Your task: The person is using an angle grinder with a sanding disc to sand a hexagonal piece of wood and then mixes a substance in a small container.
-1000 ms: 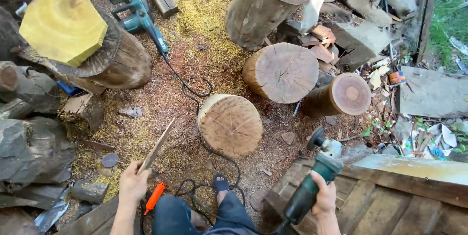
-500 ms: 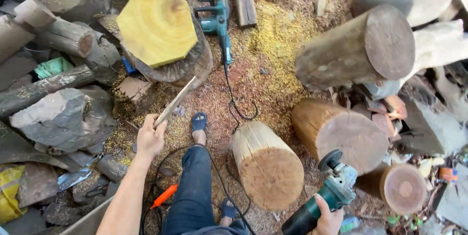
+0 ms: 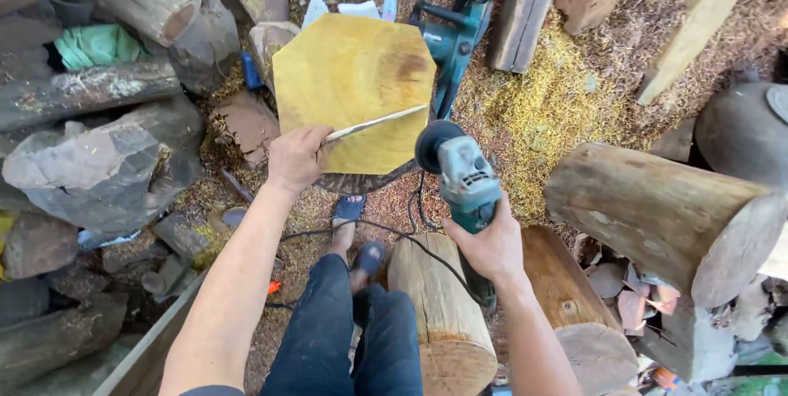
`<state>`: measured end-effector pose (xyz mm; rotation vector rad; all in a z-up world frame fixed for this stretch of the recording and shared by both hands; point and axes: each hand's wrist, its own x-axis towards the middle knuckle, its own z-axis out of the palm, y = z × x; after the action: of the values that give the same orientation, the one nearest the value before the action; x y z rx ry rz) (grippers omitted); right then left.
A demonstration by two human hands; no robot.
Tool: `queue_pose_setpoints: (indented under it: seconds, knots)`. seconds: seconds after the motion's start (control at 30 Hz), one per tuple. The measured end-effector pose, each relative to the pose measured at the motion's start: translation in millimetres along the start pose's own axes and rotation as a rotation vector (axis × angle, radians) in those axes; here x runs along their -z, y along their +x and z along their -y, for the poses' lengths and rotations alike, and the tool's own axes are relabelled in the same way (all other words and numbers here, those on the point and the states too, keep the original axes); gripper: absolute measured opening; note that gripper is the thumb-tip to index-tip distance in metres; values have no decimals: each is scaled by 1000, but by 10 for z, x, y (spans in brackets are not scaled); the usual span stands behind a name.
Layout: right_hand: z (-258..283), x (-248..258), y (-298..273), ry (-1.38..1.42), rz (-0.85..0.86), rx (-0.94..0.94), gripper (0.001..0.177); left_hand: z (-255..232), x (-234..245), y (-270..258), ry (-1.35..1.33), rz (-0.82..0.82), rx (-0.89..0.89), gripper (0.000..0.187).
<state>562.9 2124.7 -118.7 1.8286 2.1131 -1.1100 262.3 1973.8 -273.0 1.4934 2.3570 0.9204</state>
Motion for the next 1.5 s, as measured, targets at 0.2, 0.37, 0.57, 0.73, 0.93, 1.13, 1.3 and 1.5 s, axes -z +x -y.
queue_pose_setpoints:
  seconds: [0.2,0.37,0.57,0.73,0.93,1.13,1.3,1.5]
  knots:
    - [310,-427,309,-128,61,181,84,56,43,11,-1,-91,-69,26]
    - [496,-516,324,-136,111,209,86,87,35,-26,-35,-118,-89,27]
    - [654,-626,386,-225,118,312,88,93,-109,-80,-52,-127,-150,28]
    - [651,-550,498,-264,112,370,88,95,-96,-96,-51,-122,-170,28]
    - [448,-132,892,-329,95,129,89,60,-94,-97,-47,-117,-190,26]
    - [269,145,1067,-326,-61,12,78,7,-85,-106,-48,-129,-156,21]
    - [518,-31,674,-178,20,100,80,-44,-70,-135,-49,-102,-129,21]
    - [759,-351,608,-265,209,290,87,-44,-20,-96,-37,-120,-167,21]
